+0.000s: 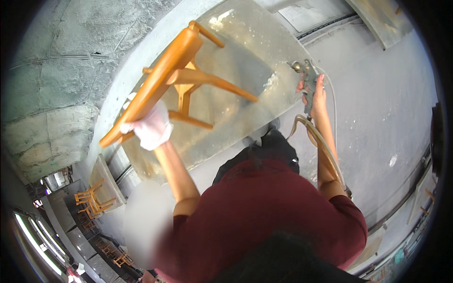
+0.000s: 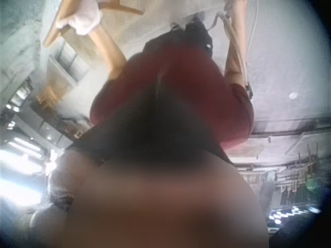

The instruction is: The person uses a spray gun to apply a clear finish to a wooden chair placed upside down on a protective sheet. They rotate the chair by hand to coat all legs and the underside, then flip it upright and continue spraying the seat and backrest.

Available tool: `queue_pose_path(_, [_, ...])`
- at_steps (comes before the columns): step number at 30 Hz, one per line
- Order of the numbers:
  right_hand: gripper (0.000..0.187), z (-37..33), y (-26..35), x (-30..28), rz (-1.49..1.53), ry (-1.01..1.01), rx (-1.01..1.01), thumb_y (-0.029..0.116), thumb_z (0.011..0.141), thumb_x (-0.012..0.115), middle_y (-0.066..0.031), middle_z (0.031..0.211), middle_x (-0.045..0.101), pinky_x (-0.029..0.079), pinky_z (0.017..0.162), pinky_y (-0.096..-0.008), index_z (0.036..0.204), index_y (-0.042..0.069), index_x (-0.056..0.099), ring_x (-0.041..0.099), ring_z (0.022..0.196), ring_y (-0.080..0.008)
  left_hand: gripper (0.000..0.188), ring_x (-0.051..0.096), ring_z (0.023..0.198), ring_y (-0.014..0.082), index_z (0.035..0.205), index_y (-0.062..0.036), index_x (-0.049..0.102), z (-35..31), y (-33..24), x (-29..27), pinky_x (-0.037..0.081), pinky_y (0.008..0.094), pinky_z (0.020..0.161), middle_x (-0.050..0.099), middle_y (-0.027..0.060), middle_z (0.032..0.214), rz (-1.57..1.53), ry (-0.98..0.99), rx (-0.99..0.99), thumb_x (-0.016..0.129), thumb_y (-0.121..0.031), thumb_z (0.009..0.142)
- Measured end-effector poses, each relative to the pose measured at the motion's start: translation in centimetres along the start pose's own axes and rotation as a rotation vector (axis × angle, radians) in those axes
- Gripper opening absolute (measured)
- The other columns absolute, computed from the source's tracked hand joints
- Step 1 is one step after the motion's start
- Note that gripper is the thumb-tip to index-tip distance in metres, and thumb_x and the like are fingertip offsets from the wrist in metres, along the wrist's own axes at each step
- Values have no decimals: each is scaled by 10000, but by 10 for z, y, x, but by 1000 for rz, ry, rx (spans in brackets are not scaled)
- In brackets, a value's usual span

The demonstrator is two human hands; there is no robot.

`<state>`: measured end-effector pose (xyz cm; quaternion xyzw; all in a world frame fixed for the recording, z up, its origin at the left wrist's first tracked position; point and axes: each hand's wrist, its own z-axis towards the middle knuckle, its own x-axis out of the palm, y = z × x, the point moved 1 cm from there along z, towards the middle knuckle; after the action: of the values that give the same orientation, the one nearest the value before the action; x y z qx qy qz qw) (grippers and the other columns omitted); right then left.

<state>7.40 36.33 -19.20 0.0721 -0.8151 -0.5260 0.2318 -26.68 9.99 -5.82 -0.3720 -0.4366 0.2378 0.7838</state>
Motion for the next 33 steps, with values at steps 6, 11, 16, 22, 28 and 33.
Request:
queue_pose_path(6, [934, 97, 0, 76, 160, 173, 48, 843, 926, 198, -36, 795, 639, 316, 433, -220, 1115, 27, 611, 665, 745, -130, 1024, 541, 1266, 280, 1353, -45, 544, 40, -36, 63, 359, 423, 1178, 579, 131, 1368, 286, -150, 42, 560, -872, 750])
queue_pose_path(11, [989, 145, -34, 124, 247, 209, 112, 894, 876, 166, -42, 771, 643, 330, 428, -234, 1044, 19, 595, 673, 737, -155, 1050, 567, 1205, 295, 1407, -97, 508, 100, -50, 68, 403, 448, 1149, 549, 140, 1377, 420, -321, -28, 414, -927, 772])
queue_pose_path(16, [939, 150, -98, 81, 166, -16, 334, 884, 890, 192, -41, 730, 626, 296, 443, -252, 992, 52, 617, 647, 672, -158, 989, 524, 1239, 451, 1476, -85, 432, 148, -53, 64, 392, 584, 1108, 411, 213, 1500, 632, -368, -52, 246, -861, 892])
queue_pose_path(22, [907, 107, -146, -16, 86, -174, 430, 868, 904, 225, -34, 723, 619, 309, 469, -264, 999, 57, 622, 645, 661, -160, 787, 559, 1197, 449, 1515, -47, 342, 178, -20, 23, 548, 552, 934, 449, 270, 1432, 514, -483, 3, 357, -645, 1002])
queue_pose_path(28, [821, 24, -146, -69, -247, -229, 395, 811, 942, 302, -25, 747, 620, 321, 475, -250, 1063, 67, 626, 594, 642, -112, 670, 574, 1186, 279, 1586, -212, 298, -29, 79, -69, 516, 469, 943, 604, 125, 1299, 1037, -1021, -13, 544, -417, 998])
queue_pose_path(33, [661, -56, -121, -33, -409, -108, 293, 676, 999, 367, -25, 753, 632, 326, 474, -242, 1122, 88, 640, 544, 604, -89, 499, 644, 936, 417, 1423, -204, 320, -138, 124, -153, 582, 590, 820, 448, 111, 1528, 428, -769, -694, 413, -505, 1037])
